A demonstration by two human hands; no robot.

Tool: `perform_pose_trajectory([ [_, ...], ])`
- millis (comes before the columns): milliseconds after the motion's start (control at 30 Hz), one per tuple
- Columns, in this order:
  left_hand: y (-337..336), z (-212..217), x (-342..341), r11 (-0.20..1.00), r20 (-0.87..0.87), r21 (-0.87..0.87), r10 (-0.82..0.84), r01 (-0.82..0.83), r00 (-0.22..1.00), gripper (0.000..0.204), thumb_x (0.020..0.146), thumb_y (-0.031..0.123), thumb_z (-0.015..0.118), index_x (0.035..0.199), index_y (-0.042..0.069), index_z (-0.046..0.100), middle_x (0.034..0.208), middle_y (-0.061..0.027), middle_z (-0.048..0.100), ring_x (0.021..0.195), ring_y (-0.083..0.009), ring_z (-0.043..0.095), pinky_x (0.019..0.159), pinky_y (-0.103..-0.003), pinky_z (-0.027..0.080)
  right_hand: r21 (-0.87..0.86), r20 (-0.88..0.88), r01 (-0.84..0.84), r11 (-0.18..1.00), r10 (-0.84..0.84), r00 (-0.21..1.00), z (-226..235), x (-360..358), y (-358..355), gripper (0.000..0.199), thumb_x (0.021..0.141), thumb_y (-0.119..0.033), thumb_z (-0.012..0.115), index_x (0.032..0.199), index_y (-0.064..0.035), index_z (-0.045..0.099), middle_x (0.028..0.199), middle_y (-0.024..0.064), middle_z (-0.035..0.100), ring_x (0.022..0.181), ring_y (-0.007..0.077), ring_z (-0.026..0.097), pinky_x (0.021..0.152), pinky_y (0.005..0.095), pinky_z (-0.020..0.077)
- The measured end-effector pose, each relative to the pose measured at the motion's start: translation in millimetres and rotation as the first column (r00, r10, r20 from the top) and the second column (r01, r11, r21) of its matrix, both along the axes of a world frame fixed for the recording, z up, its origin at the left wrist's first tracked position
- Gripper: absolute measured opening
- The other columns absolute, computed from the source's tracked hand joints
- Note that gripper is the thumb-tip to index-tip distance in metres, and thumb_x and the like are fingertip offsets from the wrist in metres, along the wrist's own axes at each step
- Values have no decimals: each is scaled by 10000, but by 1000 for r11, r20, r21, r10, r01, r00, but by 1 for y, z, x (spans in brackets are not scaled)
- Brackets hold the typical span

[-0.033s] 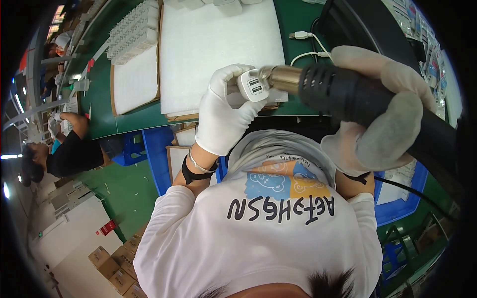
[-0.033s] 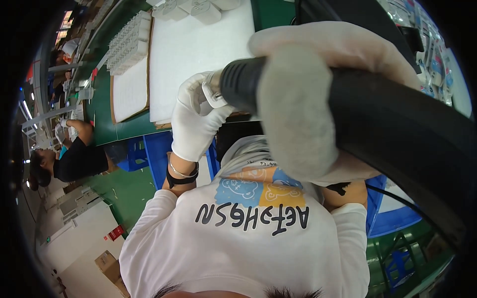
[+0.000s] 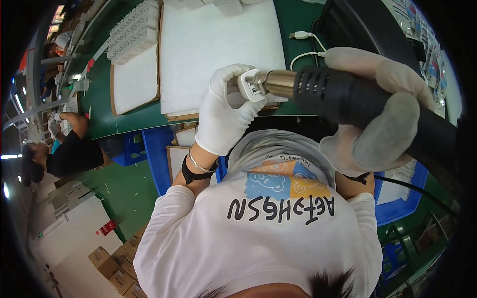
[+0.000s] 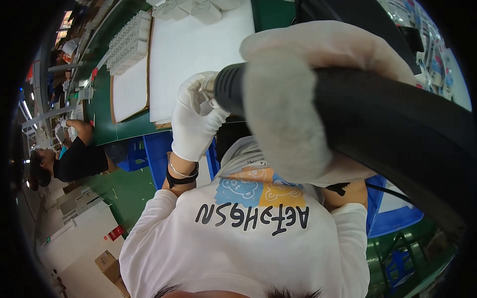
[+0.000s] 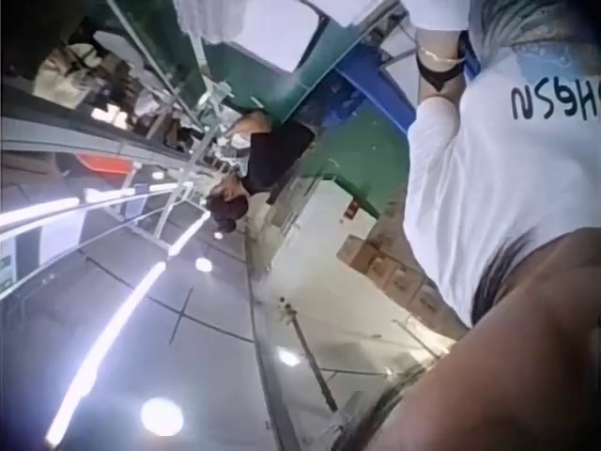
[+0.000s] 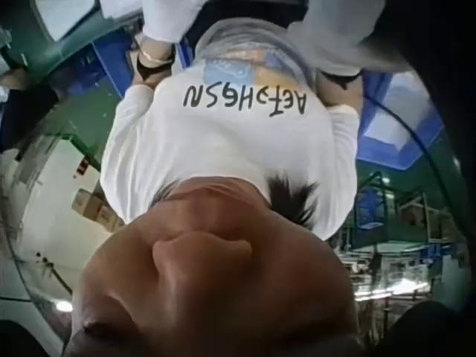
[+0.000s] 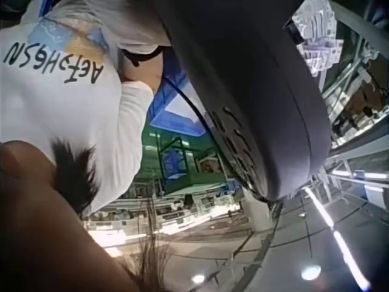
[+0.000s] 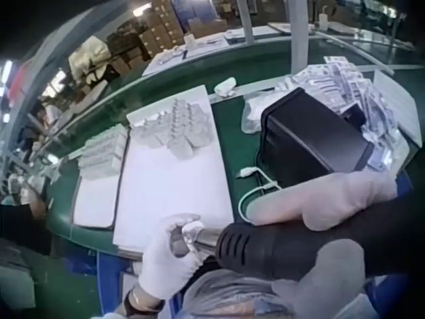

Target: The person picks up a power adapter from a tray, applies heat to the USB ports and the plug side with a heat gun, and then sets it back down to repeat the process with another adapter.

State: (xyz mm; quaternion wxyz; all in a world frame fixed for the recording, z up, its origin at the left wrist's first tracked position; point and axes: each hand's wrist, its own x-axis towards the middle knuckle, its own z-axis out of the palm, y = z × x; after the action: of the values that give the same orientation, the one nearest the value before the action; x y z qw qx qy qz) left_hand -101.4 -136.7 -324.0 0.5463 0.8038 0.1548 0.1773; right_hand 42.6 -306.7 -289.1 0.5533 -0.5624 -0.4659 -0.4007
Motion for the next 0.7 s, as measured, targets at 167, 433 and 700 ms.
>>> perform_pose_trajectory([
  [167, 4, -6, -2, 997, -8, 81, 14, -14, 1000, 555, 717, -24, 782, 1184, 20, 485, 1153, -115, 602, 1037, -213, 611, 926, -331, 495, 8, -4, -42, 999, 42, 999, -5, 5, 6, 287, 1004, -170, 442, 1244, -22, 495, 899, 219, 673, 682, 211, 660, 616, 282, 560],
  [433, 18, 15, -3, 701, 38, -709, -74, 79, 997, 572, 918, 338, 645, 1339, 15, 432, 1150, -133, 587, 997, -220, 615, 860, -321, 520, 201, -328, 79, 976, -9, 945, 7, -11, -3, 389, 979, -367, 456, 1114, -14, 546, 961, 207, 654, 736, 208, 656, 642, 275, 557],
  [700, 12, 12, 5, -115, 279, -955, -26, 275, 960, 642, 978, 479, 468, 1365, -29, 399, 1126, -175, 599, 957, -258, 630, 829, -338, 538, 449, -532, 95, 889, 180, 827, -3, -20, -25, 518, 1017, -453, 326, 1160, -9, 550, 886, 265, 668, 715, 257, 680, 652, 312, 601],
])
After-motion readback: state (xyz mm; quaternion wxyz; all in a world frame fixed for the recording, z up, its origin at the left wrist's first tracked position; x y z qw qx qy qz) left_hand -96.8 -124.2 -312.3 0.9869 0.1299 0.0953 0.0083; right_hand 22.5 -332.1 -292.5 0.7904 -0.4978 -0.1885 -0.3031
